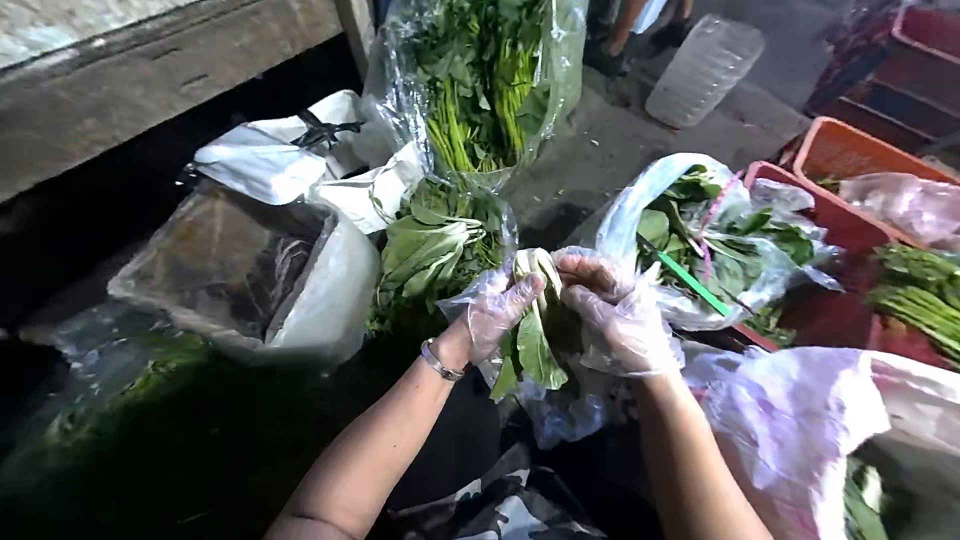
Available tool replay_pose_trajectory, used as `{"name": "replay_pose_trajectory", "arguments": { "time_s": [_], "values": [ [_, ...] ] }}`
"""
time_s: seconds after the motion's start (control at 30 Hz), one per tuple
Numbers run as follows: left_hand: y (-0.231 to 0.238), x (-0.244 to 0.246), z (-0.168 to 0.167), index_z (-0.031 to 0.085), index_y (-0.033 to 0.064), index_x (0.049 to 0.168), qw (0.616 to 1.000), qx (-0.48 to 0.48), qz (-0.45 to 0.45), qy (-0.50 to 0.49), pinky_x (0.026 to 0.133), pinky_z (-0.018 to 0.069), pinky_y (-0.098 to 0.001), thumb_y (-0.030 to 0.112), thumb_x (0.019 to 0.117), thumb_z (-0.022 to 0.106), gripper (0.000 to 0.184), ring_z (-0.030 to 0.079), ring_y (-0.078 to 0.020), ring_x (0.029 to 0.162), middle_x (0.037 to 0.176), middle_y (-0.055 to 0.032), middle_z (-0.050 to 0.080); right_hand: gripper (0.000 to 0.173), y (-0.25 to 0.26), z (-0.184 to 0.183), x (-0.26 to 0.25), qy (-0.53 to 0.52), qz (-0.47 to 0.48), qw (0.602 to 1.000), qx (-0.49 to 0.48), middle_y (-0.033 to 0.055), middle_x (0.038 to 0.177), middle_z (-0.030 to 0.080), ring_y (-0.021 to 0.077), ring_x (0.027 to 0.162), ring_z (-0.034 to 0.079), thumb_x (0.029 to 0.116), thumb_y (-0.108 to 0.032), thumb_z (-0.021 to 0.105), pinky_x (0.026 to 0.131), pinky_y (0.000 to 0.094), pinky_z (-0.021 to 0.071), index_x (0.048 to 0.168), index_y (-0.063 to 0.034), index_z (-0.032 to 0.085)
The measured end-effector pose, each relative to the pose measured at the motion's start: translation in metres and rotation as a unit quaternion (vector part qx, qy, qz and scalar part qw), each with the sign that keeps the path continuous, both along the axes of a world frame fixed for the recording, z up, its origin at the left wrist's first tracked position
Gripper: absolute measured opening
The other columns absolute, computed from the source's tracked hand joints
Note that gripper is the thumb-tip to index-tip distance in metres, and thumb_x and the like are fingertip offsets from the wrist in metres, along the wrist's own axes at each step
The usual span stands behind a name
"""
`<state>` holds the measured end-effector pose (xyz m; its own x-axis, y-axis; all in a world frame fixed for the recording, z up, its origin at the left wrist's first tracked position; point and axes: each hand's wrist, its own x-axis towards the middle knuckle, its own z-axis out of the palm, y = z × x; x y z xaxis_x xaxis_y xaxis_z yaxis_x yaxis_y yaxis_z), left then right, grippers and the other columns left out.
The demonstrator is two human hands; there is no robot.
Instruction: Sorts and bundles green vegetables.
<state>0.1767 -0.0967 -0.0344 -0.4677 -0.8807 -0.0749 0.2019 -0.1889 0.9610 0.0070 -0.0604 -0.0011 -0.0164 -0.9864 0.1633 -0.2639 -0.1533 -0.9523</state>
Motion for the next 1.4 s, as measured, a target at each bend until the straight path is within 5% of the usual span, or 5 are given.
{"name": "replay_pose_trajectory", "arguments": {
  "time_s": [0.5, 0.7, 1.0, 1.3, 1.4],
  "values": [
    [-0.042, 0.137, -0.066, 0.054, -0.0009, 0.123, 0.95, 0.024, 0.28, -0.133, 0.074, 0.0588, -0.0238, 0.006, 0.0951, 0.058, 0.029, 0.068, -0.007, 0.075, 0.083, 0.0024, 0.069, 0.022, -0.148, -0.105, 0.017, 0.221, -0.002, 0.972, 0.075, 0.0213, 0.113, 0.073, 0.0364, 0.107, 0.07, 0.0989, -0.009, 0.064, 0.099, 0.058, 0.0514, 0.116, 0.0002, 0.073],
    [-0.05, 0.126, -0.079, 0.05, -0.0001, 0.133, 0.959, 0.097, 0.258, -0.062, 0.072, 0.0623, -0.0274, 0.037, 0.0991, 0.062, 0.052, 0.072, -0.0125, 0.074, 0.083, -0.0019, 0.072, 0.046, -0.186, -0.11, 0.081, 0.523, 0.159, 0.835, 0.062, 0.0184, 0.143, 0.058, 0.0464, 0.119, 0.06, 0.0915, -0.012, 0.07, 0.096, 0.0669, 0.0474, 0.137, -0.0151, 0.065],
    [-0.051, 0.145, -0.099, 0.052, -0.0027, 0.132, 0.949, 0.131, 0.286, -0.039, 0.075, 0.0625, -0.033, 0.01, 0.0986, 0.052, 0.035, 0.073, -0.0191, 0.077, 0.086, -0.0093, 0.073, 0.049, -0.219, -0.125, 0.083, 0.619, 0.209, 0.753, 0.078, 0.019, 0.146, 0.054, 0.0466, 0.119, 0.06, 0.0955, -0.025, 0.065, 0.095, 0.0671, 0.0465, 0.144, -0.0231, 0.057],
    [-0.039, 0.165, -0.099, 0.06, 0.001, 0.118, 0.961, 0.092, 0.258, 0.039, 0.081, 0.0622, -0.0349, 0.021, 0.0985, 0.054, 0.028, 0.074, -0.0202, 0.087, 0.092, -0.0096, 0.076, 0.036, -0.196, -0.095, 0.078, 0.487, 0.181, 0.853, 0.048, 0.0229, 0.117, 0.07, 0.0464, 0.11, 0.065, 0.0942, -0.027, 0.071, 0.096, 0.0691, 0.0444, 0.128, -0.0164, 0.07],
    [-0.036, 0.168, -0.097, 0.062, 0.0032, 0.117, 0.962, 0.051, 0.262, 0.048, 0.083, 0.0622, -0.0369, 0.035, 0.0907, 0.071, 0.042, 0.074, -0.0218, 0.09, 0.098, -0.0098, 0.075, 0.031, -0.192, -0.095, 0.072, 0.155, 0.157, 0.975, 0.017, 0.0092, 0.105, 0.072, 0.0161, 0.094, 0.068, 0.0833, -0.01, 0.076, 0.085, 0.0385, 0.0576, 0.113, -0.0031, 0.069]
  ]
}}
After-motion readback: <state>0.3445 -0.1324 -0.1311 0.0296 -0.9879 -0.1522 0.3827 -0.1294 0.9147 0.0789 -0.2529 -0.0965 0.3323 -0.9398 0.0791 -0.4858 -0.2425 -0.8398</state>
